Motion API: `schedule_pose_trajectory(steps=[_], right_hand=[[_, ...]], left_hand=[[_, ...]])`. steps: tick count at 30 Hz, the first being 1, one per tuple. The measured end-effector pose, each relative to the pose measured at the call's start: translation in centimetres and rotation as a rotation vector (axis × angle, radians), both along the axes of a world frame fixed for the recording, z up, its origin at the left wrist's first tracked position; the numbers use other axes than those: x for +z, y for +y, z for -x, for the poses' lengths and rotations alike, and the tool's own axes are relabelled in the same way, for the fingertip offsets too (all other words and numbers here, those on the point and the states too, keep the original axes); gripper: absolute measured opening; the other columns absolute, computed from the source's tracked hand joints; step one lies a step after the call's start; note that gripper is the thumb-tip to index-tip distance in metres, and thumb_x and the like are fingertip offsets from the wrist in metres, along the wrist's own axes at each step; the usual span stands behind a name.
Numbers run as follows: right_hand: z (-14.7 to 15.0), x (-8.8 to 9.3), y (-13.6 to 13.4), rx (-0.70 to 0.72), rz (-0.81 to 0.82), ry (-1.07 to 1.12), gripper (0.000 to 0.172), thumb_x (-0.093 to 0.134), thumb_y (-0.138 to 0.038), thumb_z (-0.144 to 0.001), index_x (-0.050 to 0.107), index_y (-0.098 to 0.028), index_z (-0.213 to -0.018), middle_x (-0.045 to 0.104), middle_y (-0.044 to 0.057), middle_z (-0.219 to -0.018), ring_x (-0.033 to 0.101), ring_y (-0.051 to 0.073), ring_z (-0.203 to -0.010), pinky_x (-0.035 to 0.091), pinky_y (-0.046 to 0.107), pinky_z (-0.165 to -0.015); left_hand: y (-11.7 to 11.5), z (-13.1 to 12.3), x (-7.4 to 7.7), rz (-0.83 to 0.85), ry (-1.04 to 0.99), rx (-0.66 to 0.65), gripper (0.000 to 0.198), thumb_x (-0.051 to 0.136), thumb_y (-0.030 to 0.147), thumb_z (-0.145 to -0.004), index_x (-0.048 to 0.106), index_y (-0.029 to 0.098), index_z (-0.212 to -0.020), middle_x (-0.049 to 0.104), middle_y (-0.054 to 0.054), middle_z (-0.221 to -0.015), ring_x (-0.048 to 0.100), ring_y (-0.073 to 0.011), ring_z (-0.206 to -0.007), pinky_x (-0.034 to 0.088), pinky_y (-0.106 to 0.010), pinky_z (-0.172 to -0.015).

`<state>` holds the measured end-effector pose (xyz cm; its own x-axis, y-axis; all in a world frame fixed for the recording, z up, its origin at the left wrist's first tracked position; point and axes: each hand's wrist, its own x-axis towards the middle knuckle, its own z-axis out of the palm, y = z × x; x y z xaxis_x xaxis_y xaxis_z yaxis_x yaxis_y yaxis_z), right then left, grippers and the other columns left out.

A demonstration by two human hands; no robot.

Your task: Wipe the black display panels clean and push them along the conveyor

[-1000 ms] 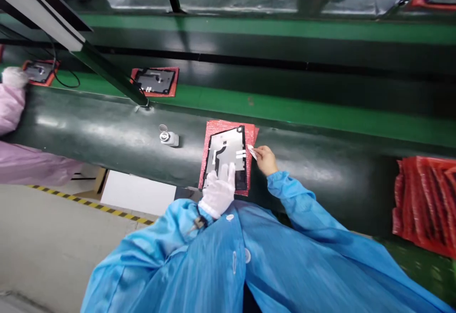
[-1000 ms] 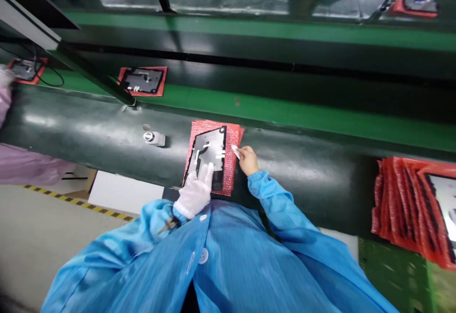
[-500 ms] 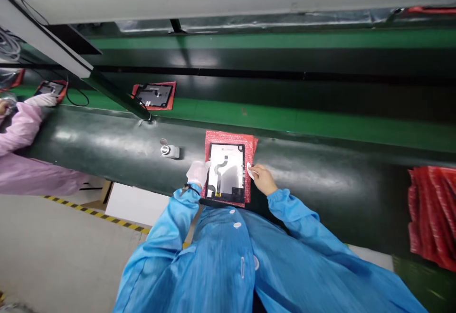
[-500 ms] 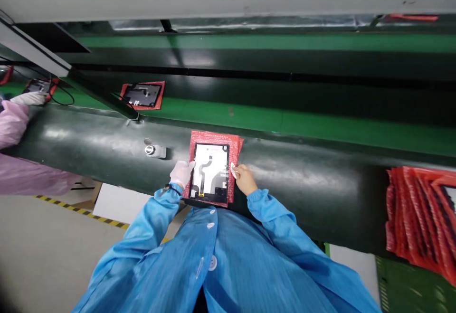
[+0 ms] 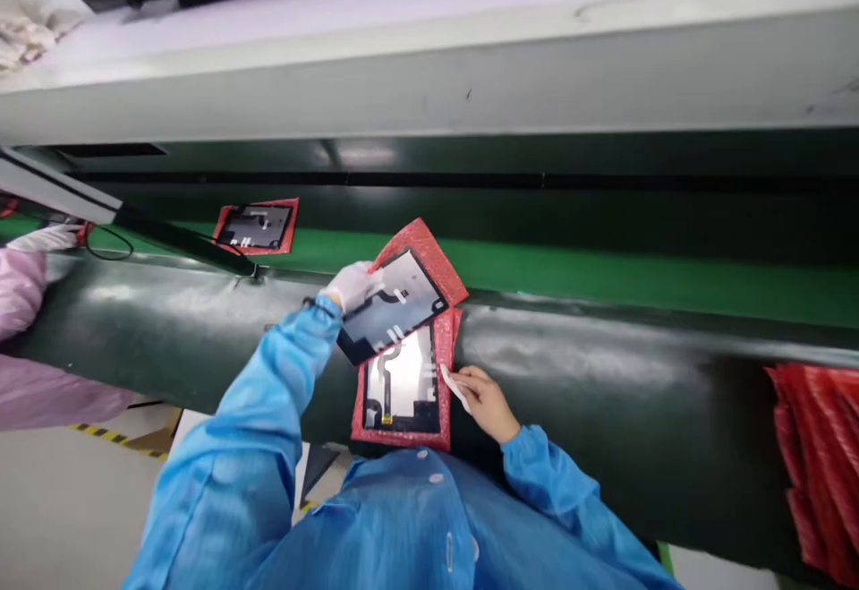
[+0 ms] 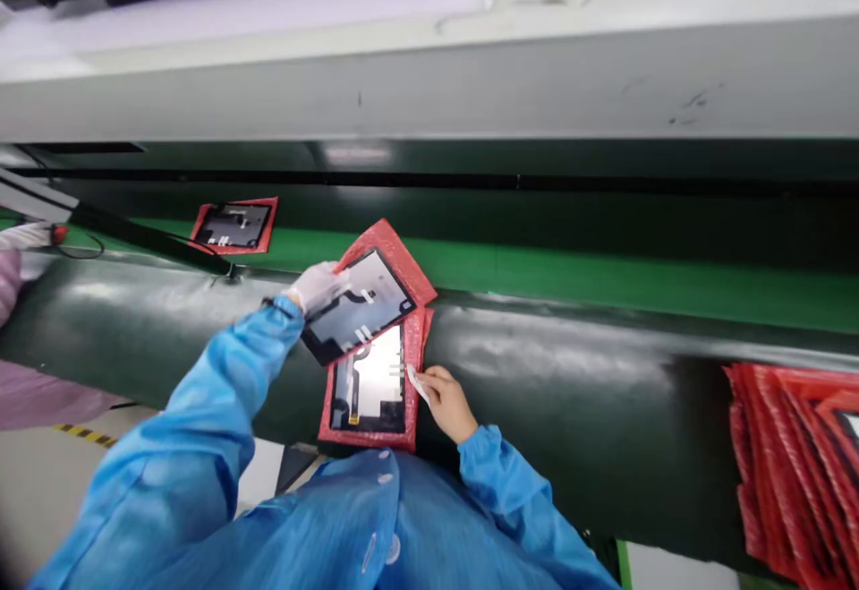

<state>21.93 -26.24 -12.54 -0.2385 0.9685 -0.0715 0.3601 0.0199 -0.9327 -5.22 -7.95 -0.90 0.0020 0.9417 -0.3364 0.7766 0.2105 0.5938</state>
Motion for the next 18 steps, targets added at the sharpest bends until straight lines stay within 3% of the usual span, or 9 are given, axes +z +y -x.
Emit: schedule_pose_trajectory(steps=[3, 5, 7, 9, 11, 13, 15, 17, 18], right_hand=[[-1.5, -0.3, 0.1, -0.076, -0.008, 0.012, 0.028, 0.049, -0.024, -0.082, 0.076, -0.027, -0.091, 0.066, 0.007, -0.087, 0.066, 0.022, -0.080, 0.057, 0.039, -0.076], [-2.7, -0.8, 0.2, -0.130, -0.011, 0.009, 0.027, 0.051, -0.027, -0.082, 0.076, -0.028, -0.090, 0.066, 0.008, -0.087, 0.066, 0.023, -0.080, 0.058, 0.040, -0.075], [-3.8, -1.1, 0.5, -0.187, -0.008, -0.001, 0.025, 0.052, -0.030, -0.081, 0.077, -0.028, -0.089, 0.067, 0.009, -0.086, 0.067, 0.025, -0.080, 0.058, 0.041, -0.073], [-4.5, -1.1, 1.0, -0.235, 0.001, -0.011, 0.024, 0.054, -0.032, -0.081, 0.077, -0.028, -0.087, 0.068, 0.010, -0.088, 0.067, 0.026, -0.080, 0.058, 0.043, -0.073], [-4.6, -0.5, 2.1, -0.257, 0.008, -0.016, 0.023, 0.055, -0.034, -0.080, 0.077, -0.028, -0.087, 0.068, 0.011, -0.092, 0.067, 0.027, -0.083, 0.057, 0.045, -0.075], [-3.7, 0.7, 3.8, -0.231, -0.001, -0.005, 0.023, 0.056, -0.036, -0.081, 0.076, -0.027, -0.089, 0.068, 0.010, -0.095, 0.067, 0.027, -0.087, 0.056, 0.046, -0.079], [-1.5, 2.2, 5.7, -0.158, -0.037, 0.019, 0.023, 0.055, -0.035, -0.083, 0.075, -0.027, -0.090, 0.069, 0.010, -0.095, 0.066, 0.026, -0.089, 0.055, 0.044, -0.082], [2.3, 3.7, 7.5, -0.037, -0.105, 0.048, 0.022, 0.054, -0.032, -0.085, 0.074, -0.026, -0.090, 0.069, 0.008, -0.093, 0.065, 0.024, -0.089, 0.055, 0.042, -0.083], [4.8, 4.4, 8.1, 0.039, -0.151, 0.058, 0.021, 0.054, -0.030, -0.086, 0.074, -0.026, -0.091, 0.068, 0.008, -0.092, 0.064, 0.023, -0.089, 0.054, 0.041, -0.083]], left_hand=[[9.4, -0.9, 1.2, 0.008, 0.110, -0.160, 0.010, 0.071, 0.019, -0.071, 0.067, 0.010, -0.073, 0.065, -0.003, -0.065, 0.062, -0.0161, -0.073, 0.046, -0.025, -0.078], [13.8, -2.3, 1.2, 0.000, 0.169, -0.206, 0.011, 0.070, 0.021, -0.073, 0.067, 0.010, -0.073, 0.064, -0.002, -0.063, 0.062, -0.0158, -0.069, 0.048, -0.030, -0.078], [16.4, -3.8, 0.7, -0.063, 0.210, -0.215, 0.014, 0.066, 0.023, -0.079, 0.068, 0.009, -0.078, 0.066, -0.003, -0.072, 0.063, -0.0178, -0.081, 0.046, -0.036, -0.087], [16.9, -5.1, -0.1, -0.155, 0.233, -0.195, 0.017, 0.059, 0.021, -0.084, 0.068, 0.009, -0.090, 0.068, -0.007, -0.090, 0.058, -0.0230, -0.104, 0.037, -0.042, -0.100], [14.9, -5.8, -1.1, -0.257, 0.221, -0.130, 0.024, 0.055, 0.019, -0.086, 0.066, 0.011, -0.106, 0.065, -0.010, -0.109, 0.047, -0.0275, -0.122, 0.026, -0.044, -0.109], [10.1, -5.8, -2.2, -0.368, 0.128, -0.055, 0.033, 0.053, 0.019, -0.086, 0.062, 0.014, -0.117, 0.060, -0.012, -0.123, 0.040, -0.0276, -0.129, 0.021, -0.045, -0.113], [2.6, -5.3, -3.6, -0.451, -0.078, -0.077, 0.035, 0.054, 0.021, -0.085, 0.062, 0.018, -0.119, 0.060, -0.011, -0.125, 0.042, -0.0281, -0.129, 0.022, -0.046, -0.114], [-6.7, -4.8, -5.0, -0.472, -0.301, -0.046, 0.032, 0.057, 0.023, -0.084, 0.065, 0.022, -0.115, 0.064, -0.009, -0.119, 0.049, -0.0268, -0.124, 0.026, -0.046, -0.114], [-11.4, -4.6, -5.7, -0.467, -0.313, -0.009, 0.029, 0.058, 0.022, -0.084, 0.066, 0.025, -0.112, 0.066, -0.008, -0.115, 0.053, -0.0255, -0.119, 0.032, -0.046, -0.112]])
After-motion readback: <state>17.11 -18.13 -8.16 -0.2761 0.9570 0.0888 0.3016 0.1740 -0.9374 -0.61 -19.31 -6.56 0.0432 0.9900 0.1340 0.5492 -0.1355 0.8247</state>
